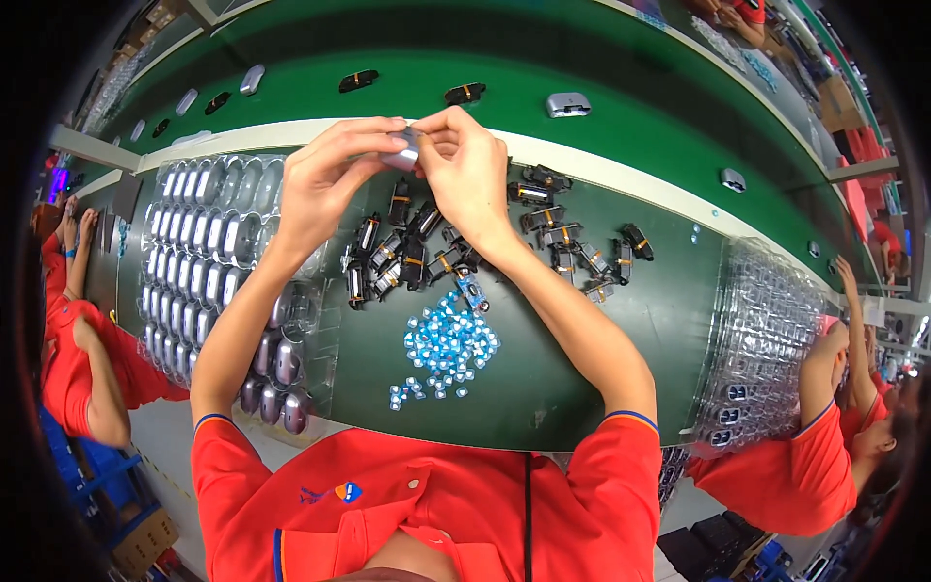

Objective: Assembling small electronic components on a factory production line.

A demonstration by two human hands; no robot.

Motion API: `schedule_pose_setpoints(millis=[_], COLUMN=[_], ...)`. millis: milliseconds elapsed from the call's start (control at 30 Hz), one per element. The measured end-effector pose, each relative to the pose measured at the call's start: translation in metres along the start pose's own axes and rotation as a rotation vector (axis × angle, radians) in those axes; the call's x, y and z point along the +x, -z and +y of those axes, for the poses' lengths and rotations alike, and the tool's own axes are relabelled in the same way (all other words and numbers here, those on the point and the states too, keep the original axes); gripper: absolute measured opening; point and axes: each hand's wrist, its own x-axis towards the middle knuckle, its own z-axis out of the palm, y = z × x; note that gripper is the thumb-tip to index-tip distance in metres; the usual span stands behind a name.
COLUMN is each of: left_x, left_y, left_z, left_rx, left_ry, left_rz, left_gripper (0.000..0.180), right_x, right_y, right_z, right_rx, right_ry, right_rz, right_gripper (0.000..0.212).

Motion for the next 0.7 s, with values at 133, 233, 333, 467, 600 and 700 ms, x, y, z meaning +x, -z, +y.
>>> schedule_pose_setpoints(millis=[133,233,333,467,600,700], left_x=[0.004,0.006,0.006,0.008,0.005,0.006], left_y=[0.008,0.014,0.020,0.016,0.018,0.020], left_z=[0.002,0.001,-0.005,-0.014,-0.021,-0.026], left_rx=[-0.002,0.007,-0.057,-0.168,-0.189,-0.311], left_ry=[0.010,0.040,0.283,0.324,0.354,0.413], left_rz=[0.013,-0.004,0.091,0.161,0.144,0.179], left_gripper=[0.024,0.026,0.027,0.029,0.031,0.031], right_x=[0.009,0.020,0.050,0.095,0.102,0.083], right_y=[-0.002,-0.003,0.028,0.044,0.014,0.015], right_z=[-0.001,0.002,0.002,0.001,0.025,0.018], right_rx=[0.034,0.240,-0.235,-1.221,-1.288,-0.741], right_ry=[0.033,-0.045,-0.093,-0.115,0.092,0.175], right_rz=[-0.041,-0.148,-0.263,-0.158,-0.075,-0.204], right_gripper=[0.012,0.013,0.029,0.041,0.046,0.036])
